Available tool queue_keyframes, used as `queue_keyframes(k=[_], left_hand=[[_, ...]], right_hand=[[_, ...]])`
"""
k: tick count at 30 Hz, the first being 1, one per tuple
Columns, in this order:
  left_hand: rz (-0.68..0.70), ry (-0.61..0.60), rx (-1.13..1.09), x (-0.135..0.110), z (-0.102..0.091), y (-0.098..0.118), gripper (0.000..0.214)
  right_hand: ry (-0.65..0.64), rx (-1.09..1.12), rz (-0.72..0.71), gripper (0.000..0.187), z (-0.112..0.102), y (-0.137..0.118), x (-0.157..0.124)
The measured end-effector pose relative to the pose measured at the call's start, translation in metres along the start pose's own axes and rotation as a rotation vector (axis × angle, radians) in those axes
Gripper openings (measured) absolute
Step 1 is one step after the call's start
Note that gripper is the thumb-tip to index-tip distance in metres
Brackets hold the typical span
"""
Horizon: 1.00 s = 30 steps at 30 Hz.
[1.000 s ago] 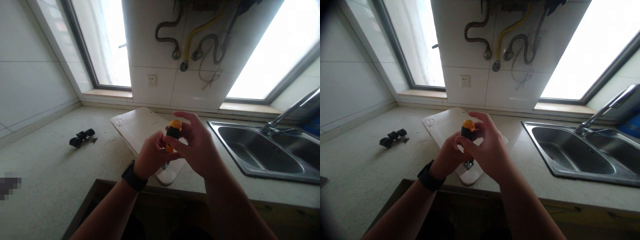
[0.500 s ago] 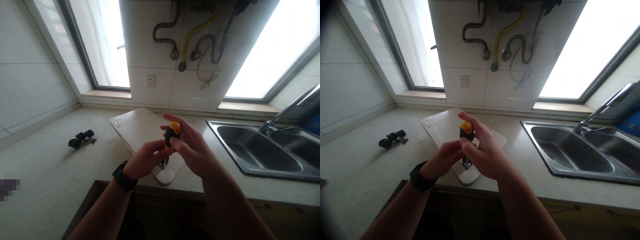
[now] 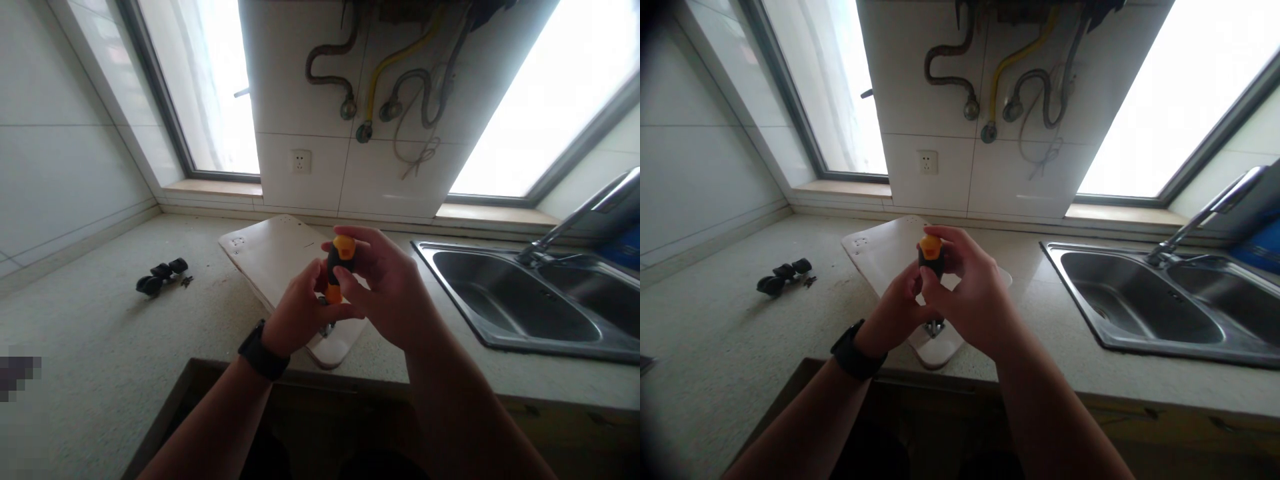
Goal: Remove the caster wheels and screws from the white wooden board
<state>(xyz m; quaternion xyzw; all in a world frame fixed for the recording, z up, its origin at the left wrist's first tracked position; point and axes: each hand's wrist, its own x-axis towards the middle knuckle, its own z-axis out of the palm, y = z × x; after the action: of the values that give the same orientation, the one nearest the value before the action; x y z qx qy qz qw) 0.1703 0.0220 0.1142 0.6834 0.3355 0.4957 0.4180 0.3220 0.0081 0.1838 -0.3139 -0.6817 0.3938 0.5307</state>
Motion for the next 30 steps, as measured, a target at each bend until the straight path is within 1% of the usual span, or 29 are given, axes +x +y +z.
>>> queue_keyframes(k=[4, 6, 8, 9, 11, 13, 15, 17, 19, 21, 23, 24, 26, 28, 30], left_hand=[[-0.052, -0.215, -0.207, -0.005, -0.006, 0.0, 0.036], [-0.075, -0.244, -0.205, -0.007, -0.01, -0.001, 0.036], [-0.079, -0.216, -0.135, -0.008, -0.013, -0.001, 0.035], [-0.076, -0.19, -0.097, -0.008, -0.013, -0.001, 0.035], [-0.065, -0.136, -0.039, -0.007, -0.012, -0.001, 0.034], [-0.054, -0.064, 0.003, -0.005, -0.008, -0.002, 0.037], [-0.056, 0.009, 0.064, -0.002, -0.003, -0.003, 0.043], [-0.063, 0.074, 0.123, -0.001, 0.001, -0.005, 0.047], [-0.047, 0.078, 0.139, -0.001, 0.001, -0.004, 0.052], [-0.008, 0.004, 0.125, -0.003, -0.003, -0.002, 0.051], [0.01, -0.131, 0.111, -0.006, -0.009, 0.001, 0.035], [0.004, -0.196, 0.103, -0.007, -0.012, 0.002, 0.027], [-0.025, -0.287, 0.079, -0.009, -0.017, 0.002, 0.023], [-0.055, -0.313, 0.054, -0.01, -0.021, 0.0, 0.025], [-0.077, -0.294, 0.041, -0.01, -0.022, -0.002, 0.025]], right_hand=[[-0.053, 0.076, 0.03, 0.049, -0.001, 0.001, 0.0], [-0.084, 0.096, 0.035, 0.05, -0.003, 0.002, 0.0], [-0.097, 0.037, 0.03, 0.05, -0.005, 0.003, 0.0], [-0.09, -0.03, 0.018, 0.049, -0.005, 0.002, 0.0], [-0.054, -0.2, -0.006, 0.047, -0.005, 0.001, 0.0], [-0.023, -0.306, 0.001, 0.053, -0.005, 0.001, 0.001], [-0.007, -0.312, 0.028, 0.058, -0.004, 0.0, 0.001], [0.014, -0.27, 0.035, 0.058, -0.003, 0.001, 0.001], [0.026, -0.205, 0.018, 0.055, -0.003, 0.0, -0.001], [0.016, -0.128, 0.006, 0.052, -0.003, 0.0, -0.002], [-0.001, -0.05, 0.021, 0.053, -0.003, -0.001, -0.002], [-0.01, -0.015, 0.033, 0.053, -0.003, -0.001, -0.002], [-0.027, 0.058, 0.051, 0.051, -0.003, 0.0, -0.002], [-0.037, 0.104, 0.057, 0.047, -0.003, 0.002, -0.001], [-0.041, 0.082, 0.054, 0.048, -0.004, 0.002, 0.0]])
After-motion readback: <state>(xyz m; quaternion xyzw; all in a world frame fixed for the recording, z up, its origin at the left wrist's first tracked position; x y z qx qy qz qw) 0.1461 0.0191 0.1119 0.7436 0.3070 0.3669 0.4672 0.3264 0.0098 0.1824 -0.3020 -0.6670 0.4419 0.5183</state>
